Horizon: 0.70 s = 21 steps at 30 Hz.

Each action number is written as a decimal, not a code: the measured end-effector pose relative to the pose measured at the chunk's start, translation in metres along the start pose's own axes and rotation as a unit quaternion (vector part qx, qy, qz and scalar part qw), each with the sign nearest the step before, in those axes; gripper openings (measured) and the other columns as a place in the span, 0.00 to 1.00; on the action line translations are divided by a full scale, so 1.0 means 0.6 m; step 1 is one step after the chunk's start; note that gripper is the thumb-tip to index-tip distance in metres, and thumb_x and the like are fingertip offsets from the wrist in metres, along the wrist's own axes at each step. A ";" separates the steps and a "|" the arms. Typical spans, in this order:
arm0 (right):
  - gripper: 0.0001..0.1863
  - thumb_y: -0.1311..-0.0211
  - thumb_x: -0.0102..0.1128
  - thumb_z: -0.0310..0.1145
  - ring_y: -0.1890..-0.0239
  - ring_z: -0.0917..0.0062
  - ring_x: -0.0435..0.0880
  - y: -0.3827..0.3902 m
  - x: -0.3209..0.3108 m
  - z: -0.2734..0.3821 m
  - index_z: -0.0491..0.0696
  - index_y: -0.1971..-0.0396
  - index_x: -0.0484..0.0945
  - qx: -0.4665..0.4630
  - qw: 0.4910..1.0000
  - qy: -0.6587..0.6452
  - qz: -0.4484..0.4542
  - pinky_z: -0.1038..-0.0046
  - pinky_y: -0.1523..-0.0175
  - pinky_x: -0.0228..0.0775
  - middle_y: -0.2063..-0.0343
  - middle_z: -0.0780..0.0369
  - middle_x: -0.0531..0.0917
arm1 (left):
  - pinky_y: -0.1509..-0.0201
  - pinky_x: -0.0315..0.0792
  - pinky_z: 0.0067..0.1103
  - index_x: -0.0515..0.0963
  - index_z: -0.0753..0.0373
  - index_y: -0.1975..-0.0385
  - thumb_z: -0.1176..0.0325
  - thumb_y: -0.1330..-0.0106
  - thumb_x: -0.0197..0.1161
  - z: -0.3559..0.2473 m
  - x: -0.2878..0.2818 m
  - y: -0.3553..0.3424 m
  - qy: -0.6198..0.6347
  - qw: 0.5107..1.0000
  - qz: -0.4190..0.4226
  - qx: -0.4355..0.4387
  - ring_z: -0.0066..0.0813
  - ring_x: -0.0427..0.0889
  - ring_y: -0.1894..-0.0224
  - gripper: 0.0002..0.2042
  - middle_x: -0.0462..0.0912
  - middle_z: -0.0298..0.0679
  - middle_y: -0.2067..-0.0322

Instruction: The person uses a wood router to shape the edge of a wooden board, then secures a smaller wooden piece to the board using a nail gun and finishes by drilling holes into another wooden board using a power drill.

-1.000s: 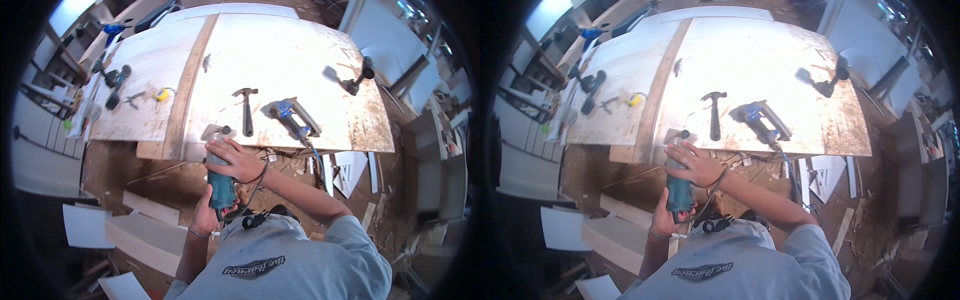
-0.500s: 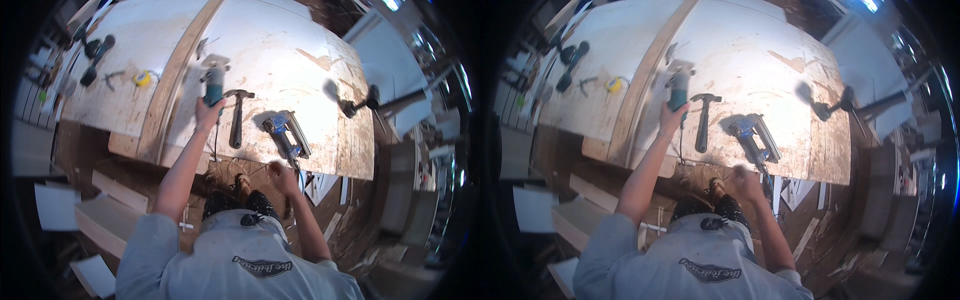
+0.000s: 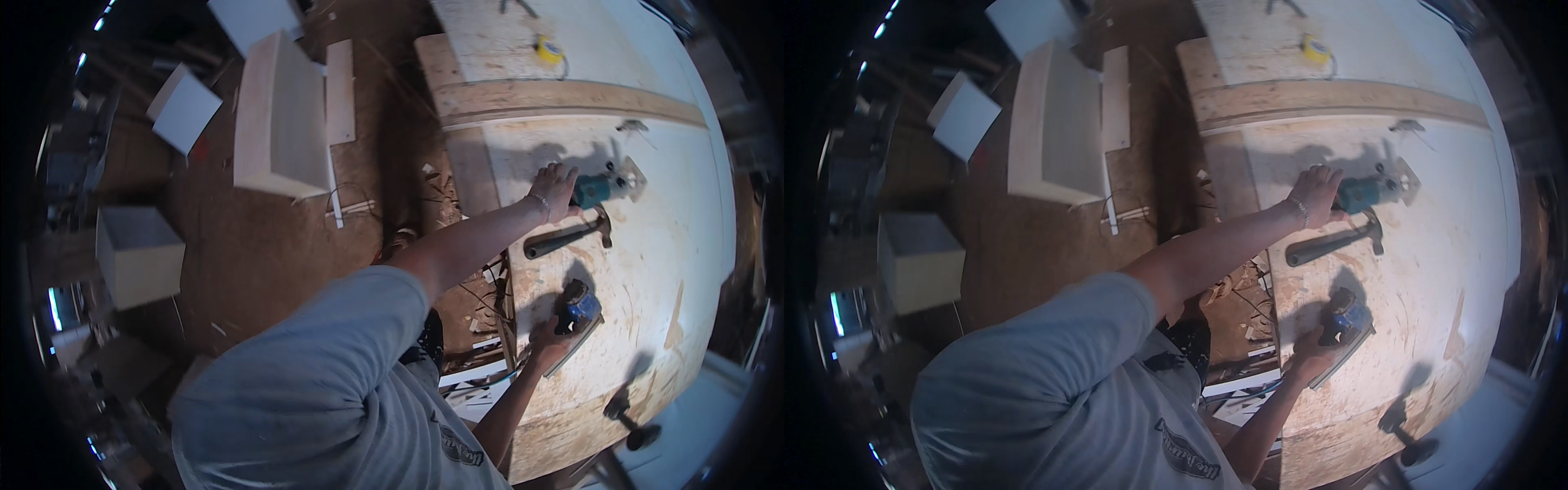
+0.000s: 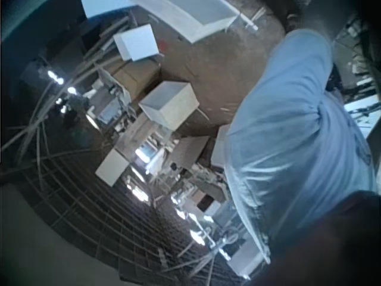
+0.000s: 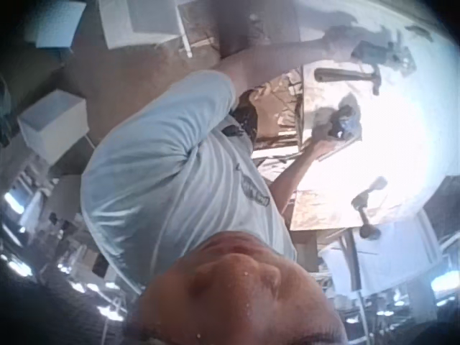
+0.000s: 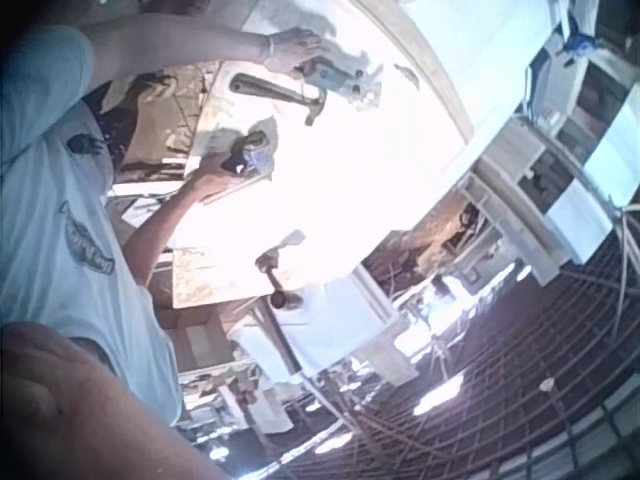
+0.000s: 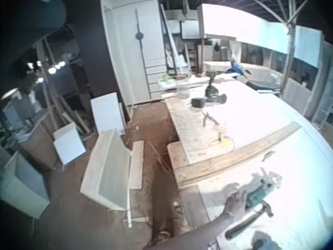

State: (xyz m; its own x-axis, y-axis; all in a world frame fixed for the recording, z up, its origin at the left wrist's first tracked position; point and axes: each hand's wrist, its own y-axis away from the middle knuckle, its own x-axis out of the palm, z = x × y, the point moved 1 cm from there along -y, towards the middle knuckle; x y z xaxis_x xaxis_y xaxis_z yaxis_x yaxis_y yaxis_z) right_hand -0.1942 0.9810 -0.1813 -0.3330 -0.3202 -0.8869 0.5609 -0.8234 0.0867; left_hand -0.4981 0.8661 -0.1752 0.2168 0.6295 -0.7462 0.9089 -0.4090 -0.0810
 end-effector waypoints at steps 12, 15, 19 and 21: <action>0.35 0.42 0.63 0.57 0.68 0.53 0.84 -0.085 0.031 -0.100 0.32 0.58 0.80 -0.103 0.985 0.134 -0.032 0.56 0.57 0.75 0.70 0.44 0.85 | 0.49 0.73 0.40 0.78 0.62 0.59 0.63 0.34 0.59 0.535 -0.258 0.630 0.030 0.938 -0.194 -0.286 0.51 0.80 0.55 0.11 0.81 0.49 0.57; 0.23 0.42 0.59 0.46 0.81 0.65 0.77 0.049 -0.005 0.057 0.35 0.75 0.78 0.006 0.997 0.064 0.037 0.60 0.69 0.71 0.83 0.55 0.79 | 0.51 0.74 0.38 0.78 0.62 0.60 0.64 0.36 0.60 0.697 -0.314 0.842 0.028 0.870 -0.266 -0.414 0.52 0.81 0.57 0.10 0.81 0.50 0.59; 0.12 0.48 0.58 0.36 0.79 0.72 0.76 0.153 0.031 0.070 0.40 0.75 0.78 -0.054 0.977 -0.092 0.184 0.67 0.70 0.71 0.81 0.60 0.78 | 0.49 0.73 0.39 0.76 0.61 0.60 0.65 0.35 0.58 0.878 -0.360 1.018 0.007 0.809 -0.249 -0.532 0.51 0.80 0.53 0.09 0.81 0.50 0.60; 0.09 0.51 0.59 0.32 0.78 0.74 0.77 0.325 0.045 0.294 0.41 0.73 0.78 -0.021 0.923 -0.179 0.339 0.71 0.69 0.71 0.79 0.62 0.78 | 0.48 0.73 0.39 0.76 0.61 0.58 0.64 0.34 0.58 0.892 -0.429 1.015 -0.001 0.793 -0.197 -0.576 0.50 0.79 0.51 0.10 0.80 0.50 0.57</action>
State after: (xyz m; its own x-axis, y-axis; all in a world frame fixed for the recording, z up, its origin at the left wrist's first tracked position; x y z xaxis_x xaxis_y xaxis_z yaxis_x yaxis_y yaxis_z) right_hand -0.2276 0.7294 -0.1084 -0.1204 -0.8960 -0.4274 0.7585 -0.3608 0.5427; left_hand -0.1908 0.1014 -0.3860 -0.1655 0.5569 -0.8140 0.6277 0.6961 0.3486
